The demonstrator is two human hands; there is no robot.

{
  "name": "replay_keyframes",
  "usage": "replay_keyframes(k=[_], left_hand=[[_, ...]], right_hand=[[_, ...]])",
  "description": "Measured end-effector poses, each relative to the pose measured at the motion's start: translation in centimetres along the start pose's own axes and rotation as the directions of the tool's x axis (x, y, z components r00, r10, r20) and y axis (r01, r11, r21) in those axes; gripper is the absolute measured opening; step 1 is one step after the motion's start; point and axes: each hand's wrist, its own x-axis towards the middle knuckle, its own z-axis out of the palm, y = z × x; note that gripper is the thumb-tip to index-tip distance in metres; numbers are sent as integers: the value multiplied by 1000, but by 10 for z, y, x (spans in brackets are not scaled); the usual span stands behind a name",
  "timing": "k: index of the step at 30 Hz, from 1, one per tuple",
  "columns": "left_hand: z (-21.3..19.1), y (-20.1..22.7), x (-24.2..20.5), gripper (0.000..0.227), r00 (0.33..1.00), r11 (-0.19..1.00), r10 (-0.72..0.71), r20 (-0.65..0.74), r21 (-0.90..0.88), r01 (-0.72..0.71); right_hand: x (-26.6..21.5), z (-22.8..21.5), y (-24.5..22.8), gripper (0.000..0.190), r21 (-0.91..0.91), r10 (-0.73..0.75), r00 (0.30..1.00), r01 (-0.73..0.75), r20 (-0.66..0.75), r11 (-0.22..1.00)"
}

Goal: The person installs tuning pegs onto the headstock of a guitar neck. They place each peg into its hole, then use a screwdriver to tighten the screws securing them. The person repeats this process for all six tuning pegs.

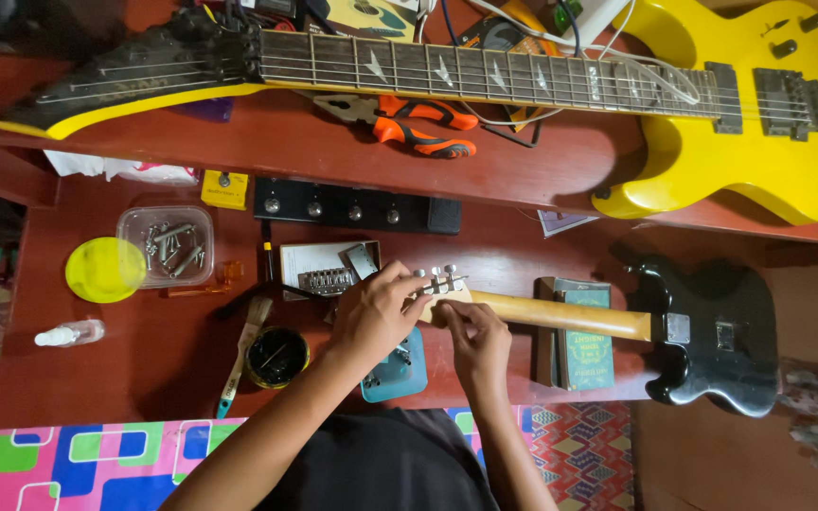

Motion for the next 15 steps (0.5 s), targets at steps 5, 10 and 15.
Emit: replay_keyframes(k=[5, 10, 15], left_hand=[[1, 4, -3, 24, 996, 997, 13, -90, -73, -20], [1, 36, -22, 32, 958, 924, -285, 12, -262, 278], [17, 78, -41, 51, 904, 491, -395, 166, -793, 360]], right_hand=[[-19, -25, -8, 17, 139, 28, 998, -34, 49, 990], [-48, -49, -17, 48, 232, -253, 960, 221, 119, 947], [-57, -60, -10, 50, 111, -776, 619, 769, 118, 630]])
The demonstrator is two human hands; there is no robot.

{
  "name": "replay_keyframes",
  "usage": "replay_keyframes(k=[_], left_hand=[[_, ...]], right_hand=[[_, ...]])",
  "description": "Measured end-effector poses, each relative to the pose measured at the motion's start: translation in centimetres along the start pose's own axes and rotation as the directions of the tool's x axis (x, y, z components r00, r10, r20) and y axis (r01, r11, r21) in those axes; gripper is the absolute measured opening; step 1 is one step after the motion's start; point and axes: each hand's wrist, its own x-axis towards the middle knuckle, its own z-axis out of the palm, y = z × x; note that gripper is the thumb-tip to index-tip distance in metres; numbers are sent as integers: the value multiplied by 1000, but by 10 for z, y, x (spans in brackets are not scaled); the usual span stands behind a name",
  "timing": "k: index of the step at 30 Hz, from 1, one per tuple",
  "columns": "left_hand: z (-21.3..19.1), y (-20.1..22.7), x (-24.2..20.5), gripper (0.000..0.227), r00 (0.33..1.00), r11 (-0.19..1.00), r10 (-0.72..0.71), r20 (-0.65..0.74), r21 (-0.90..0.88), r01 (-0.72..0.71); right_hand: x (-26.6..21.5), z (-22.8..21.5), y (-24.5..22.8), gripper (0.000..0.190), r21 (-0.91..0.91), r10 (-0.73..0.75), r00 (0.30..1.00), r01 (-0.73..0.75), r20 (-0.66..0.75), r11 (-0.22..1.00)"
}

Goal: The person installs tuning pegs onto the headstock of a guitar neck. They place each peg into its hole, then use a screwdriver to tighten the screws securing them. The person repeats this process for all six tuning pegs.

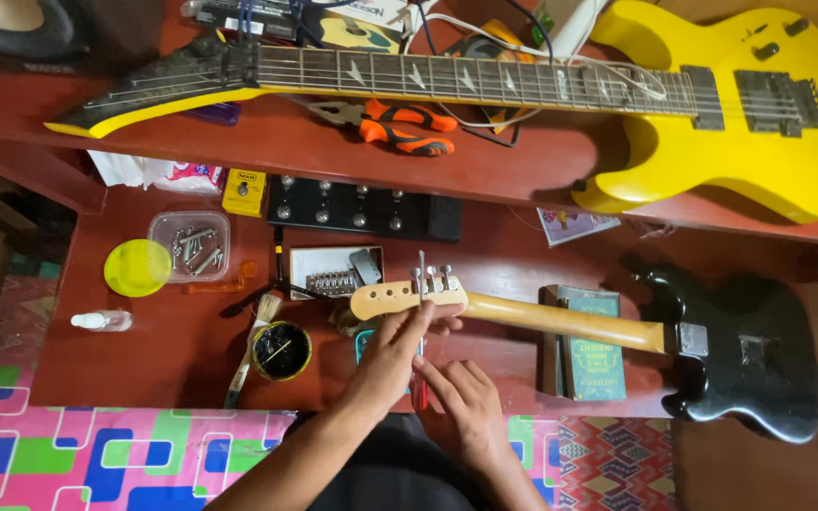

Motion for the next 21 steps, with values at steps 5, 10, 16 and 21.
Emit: replay_keyframes(k=[5, 10, 16, 21], left_hand=[[14, -15, -7, 55, 982, 993, -112, 151, 39, 108], [-2, -19, 16, 41, 834, 731, 549, 56, 451, -512], [-38, -66, 62, 18, 625, 79, 730, 275, 875, -478], [-35, -68, 68, 9, 626, 59, 738, 252, 900, -431]], right_hand=[[-18, -8, 5, 34, -104, -4, 982, -16, -187, 994], [2, -28, 13, 15, 19, 290, 871, -308, -396, 951], [23, -23, 42, 32, 469, 649, 640, -462, -411, 753], [26, -14, 51, 32, 381, 655, 652, -534, -383, 755]])
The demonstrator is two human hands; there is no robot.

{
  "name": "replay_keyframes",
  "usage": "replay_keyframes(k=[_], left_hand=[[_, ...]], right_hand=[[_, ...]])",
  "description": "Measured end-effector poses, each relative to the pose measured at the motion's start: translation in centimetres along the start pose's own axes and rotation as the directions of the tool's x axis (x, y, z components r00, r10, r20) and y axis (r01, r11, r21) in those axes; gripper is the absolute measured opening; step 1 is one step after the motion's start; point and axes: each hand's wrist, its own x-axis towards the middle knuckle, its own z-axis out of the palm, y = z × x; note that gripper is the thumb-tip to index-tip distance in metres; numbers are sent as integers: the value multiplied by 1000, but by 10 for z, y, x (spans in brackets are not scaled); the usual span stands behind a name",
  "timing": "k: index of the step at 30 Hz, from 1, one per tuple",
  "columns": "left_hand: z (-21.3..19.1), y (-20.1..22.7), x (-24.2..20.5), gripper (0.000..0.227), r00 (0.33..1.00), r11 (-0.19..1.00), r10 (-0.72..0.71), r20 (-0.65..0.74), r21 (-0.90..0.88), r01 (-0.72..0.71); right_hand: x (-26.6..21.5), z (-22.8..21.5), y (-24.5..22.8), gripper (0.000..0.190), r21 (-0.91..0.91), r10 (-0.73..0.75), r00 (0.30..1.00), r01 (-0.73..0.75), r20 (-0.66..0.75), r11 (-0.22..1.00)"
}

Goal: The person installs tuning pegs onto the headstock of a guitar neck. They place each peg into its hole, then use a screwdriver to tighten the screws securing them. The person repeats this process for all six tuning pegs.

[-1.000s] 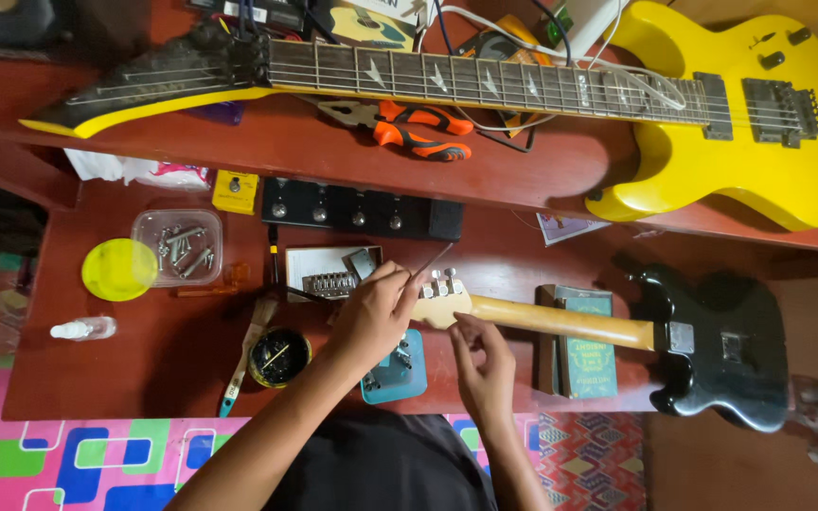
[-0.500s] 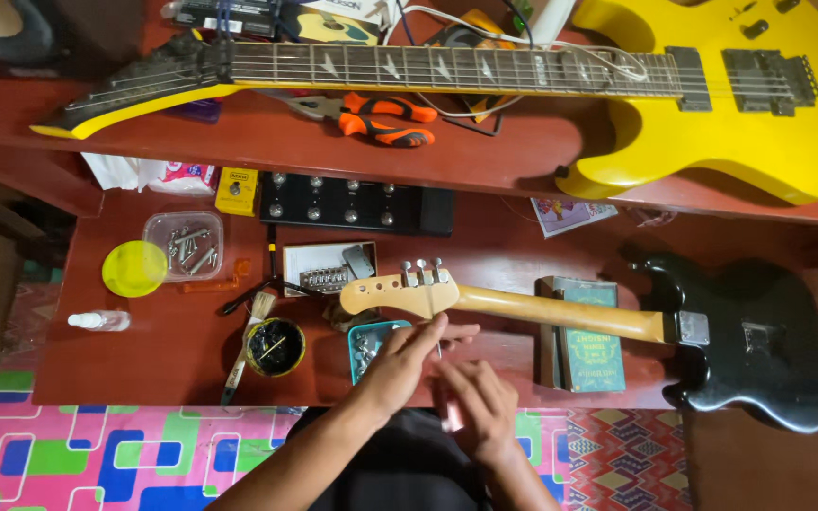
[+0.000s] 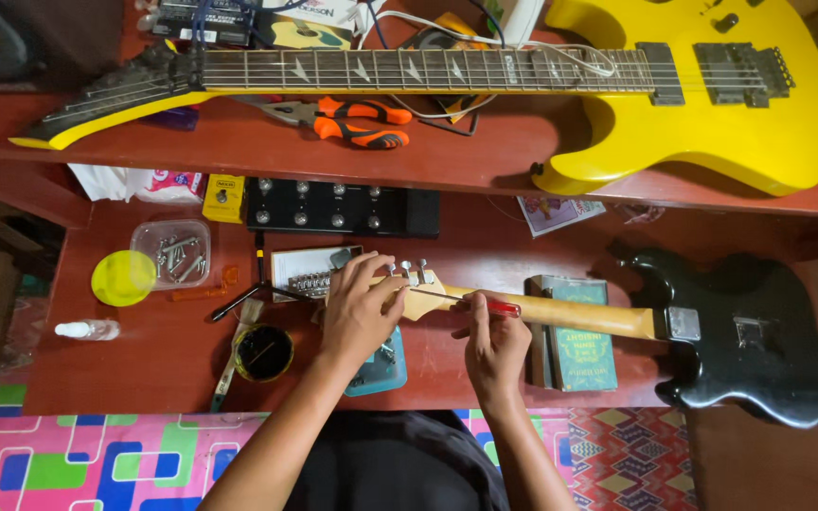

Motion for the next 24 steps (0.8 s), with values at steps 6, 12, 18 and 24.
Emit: replay_keyframes(k=[6, 12, 18, 24], left_hand=[[9, -4, -4, 5, 998, 999, 12, -55, 45, -10], [13, -5, -4, 4, 997, 998, 13, -76, 69, -7], [11, -3, -2, 3, 994, 998, 13, -104, 64, -6], [12, -5, -2, 6, 996, 998, 13, -89, 56, -8]], right_hand=[[-1, 5, -2, 29, 5, 25, 999, -25, 20, 1000], [1, 7, 5, 28, 6, 30, 999, -31, 33, 1000], [4, 9, 7, 27, 33, 50, 998, -51, 28, 998], [5, 11, 8, 27, 15, 70, 997, -71, 25, 997]])
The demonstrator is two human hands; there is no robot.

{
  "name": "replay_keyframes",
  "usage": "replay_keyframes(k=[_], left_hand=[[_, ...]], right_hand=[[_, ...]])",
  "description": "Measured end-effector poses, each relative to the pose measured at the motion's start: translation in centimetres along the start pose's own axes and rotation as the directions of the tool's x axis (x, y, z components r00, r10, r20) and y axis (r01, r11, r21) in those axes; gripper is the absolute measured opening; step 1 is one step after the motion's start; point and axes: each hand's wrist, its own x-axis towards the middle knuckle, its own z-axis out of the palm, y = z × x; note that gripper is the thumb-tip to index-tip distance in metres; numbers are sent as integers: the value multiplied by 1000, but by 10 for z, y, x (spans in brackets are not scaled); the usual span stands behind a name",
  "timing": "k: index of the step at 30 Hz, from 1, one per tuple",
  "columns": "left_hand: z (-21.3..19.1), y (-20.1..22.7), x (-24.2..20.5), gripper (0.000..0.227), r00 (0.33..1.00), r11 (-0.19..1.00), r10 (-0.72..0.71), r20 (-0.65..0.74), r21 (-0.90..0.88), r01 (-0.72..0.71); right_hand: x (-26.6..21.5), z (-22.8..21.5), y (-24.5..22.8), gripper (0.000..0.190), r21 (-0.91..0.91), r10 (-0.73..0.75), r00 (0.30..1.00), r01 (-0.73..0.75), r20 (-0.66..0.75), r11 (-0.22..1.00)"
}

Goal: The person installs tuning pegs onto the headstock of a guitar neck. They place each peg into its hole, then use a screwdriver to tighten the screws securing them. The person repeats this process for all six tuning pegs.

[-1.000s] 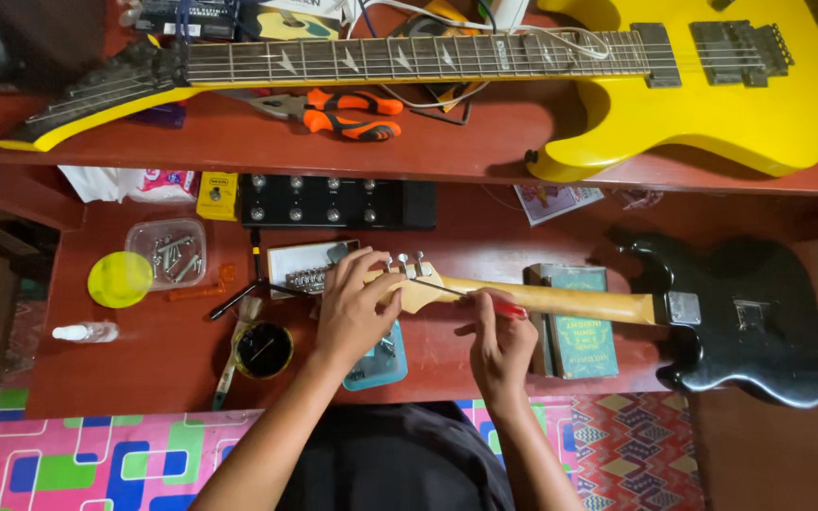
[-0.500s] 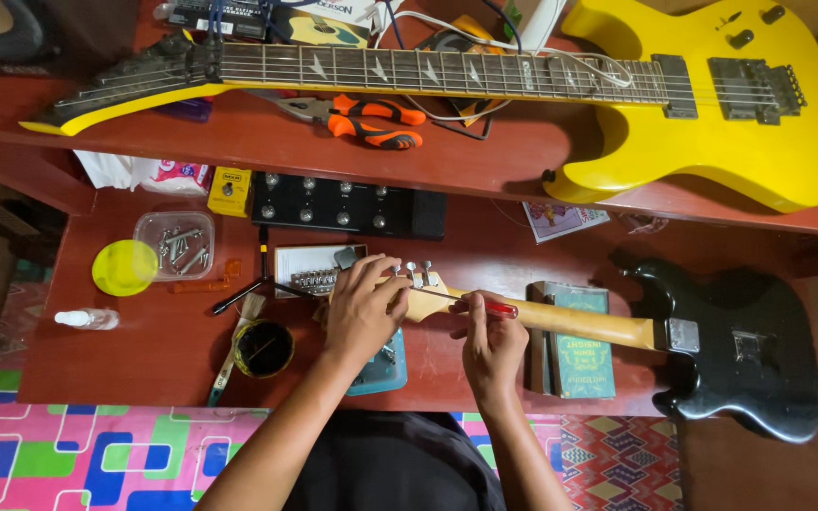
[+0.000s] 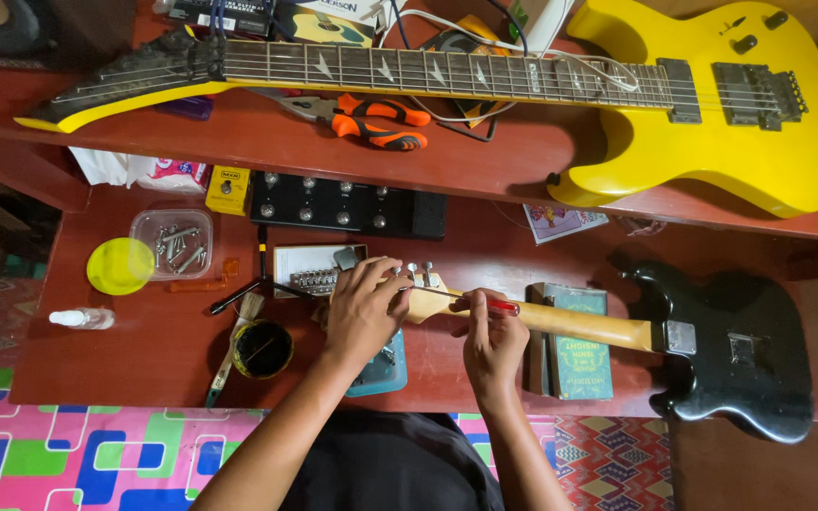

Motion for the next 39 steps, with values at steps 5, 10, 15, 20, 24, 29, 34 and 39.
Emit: replay_keyframes(k=[5, 10, 15, 20, 24, 29, 34, 39], left_hand=[[1, -2, -2, 6, 1000, 1000, 8, 6, 1, -8], [2, -3, -2, 7, 1000, 1000, 0, 20, -11, 1], [2, -3, -1, 6, 1000, 1000, 9, 8, -6, -9], [3, -3, -2, 6, 1000, 1000, 7, 3, 6, -7], [3, -2, -2, 8, 1000, 1000, -3, 10, -4, 3], [1, -3, -2, 8, 999, 1000, -3, 33, -17, 3], [-5, -1, 0, 8, 999, 1000, -12, 40, -26, 13], [-6, -1, 1, 6, 999, 1000, -4, 40, -21, 5]], right_hand=[[1, 0, -1, 28, -27, -11, 1000, 11, 7, 1000], [2, 3, 3, 28, -67, -35, 999, 35, 4, 997], [1, 3, 5, 27, -77, -79, 997, 77, -10, 994], [1, 2, 10, 27, -98, -91, 996, 90, -4, 991], [3, 2, 10, 28, -61, -62, 998, 62, -1, 996], [9, 2, 6, 28, -76, -48, 998, 51, 34, 996], [9, 0, 6, 29, -138, -66, 996, 73, 53, 988], [13, 1, 10, 29, -96, -78, 996, 82, 50, 992]])
